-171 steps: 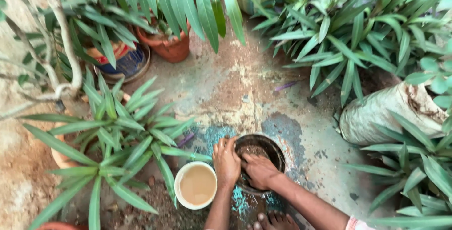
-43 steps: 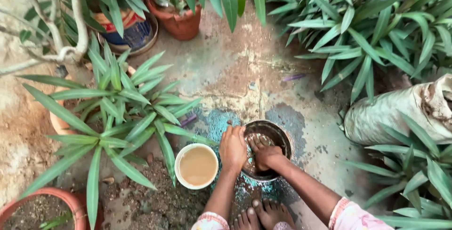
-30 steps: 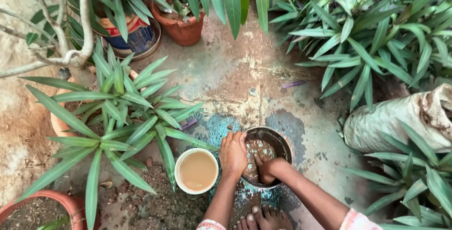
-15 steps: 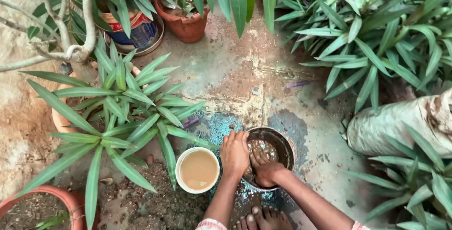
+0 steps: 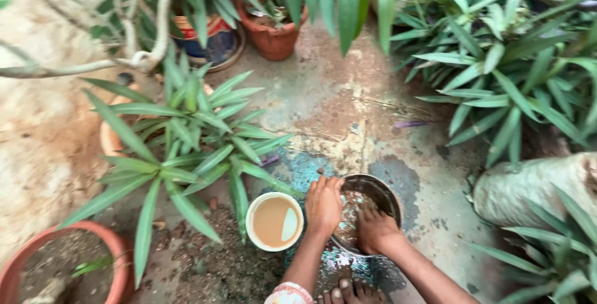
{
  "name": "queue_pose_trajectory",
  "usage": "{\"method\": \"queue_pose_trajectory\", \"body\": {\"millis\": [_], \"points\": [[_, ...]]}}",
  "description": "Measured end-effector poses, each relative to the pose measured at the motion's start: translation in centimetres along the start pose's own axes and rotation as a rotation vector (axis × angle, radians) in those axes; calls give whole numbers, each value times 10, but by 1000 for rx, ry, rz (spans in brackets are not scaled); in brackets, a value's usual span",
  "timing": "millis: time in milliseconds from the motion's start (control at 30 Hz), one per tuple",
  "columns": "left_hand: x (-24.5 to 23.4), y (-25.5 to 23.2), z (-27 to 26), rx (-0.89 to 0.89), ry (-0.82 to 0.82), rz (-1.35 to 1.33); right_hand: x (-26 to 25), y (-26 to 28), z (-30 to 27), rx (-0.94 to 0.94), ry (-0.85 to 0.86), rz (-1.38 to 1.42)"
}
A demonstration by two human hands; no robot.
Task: The recorder is mixing soil and preparing a small pot for planting.
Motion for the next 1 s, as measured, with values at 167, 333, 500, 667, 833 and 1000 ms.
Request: {"method": "queue_pose_trajectory", "body": {"millis": [167,333,500,667,833,1000], "points": [[-8,-3,0,-7,10,-13,83,-42,79,-37,-2,65],[-11,-11,-1,33,-15,-27,18,-32,35,19,-9,104],[-5,-3,1,-22,34,-31,-10,-59,67,-42,-437,322],[-2,-5,5,-3,17,-4,35,-49,127,-68,-205,1438],[4,1,5,-47,91,-3,50,-42,133,-6,-250,1509],[4,-1,3,-33,94,-13,63,-51,165,-83,-389,1522]]}}
Point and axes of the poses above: each hand's wrist, its own z-axis towards the middle knuckle, its own x-axis out of the palm, y = z × x, the point moved 8 cm from there along z, towards the middle knuckle, and after that the axes turned 12 degrees about -x, right-handed, at the moved point
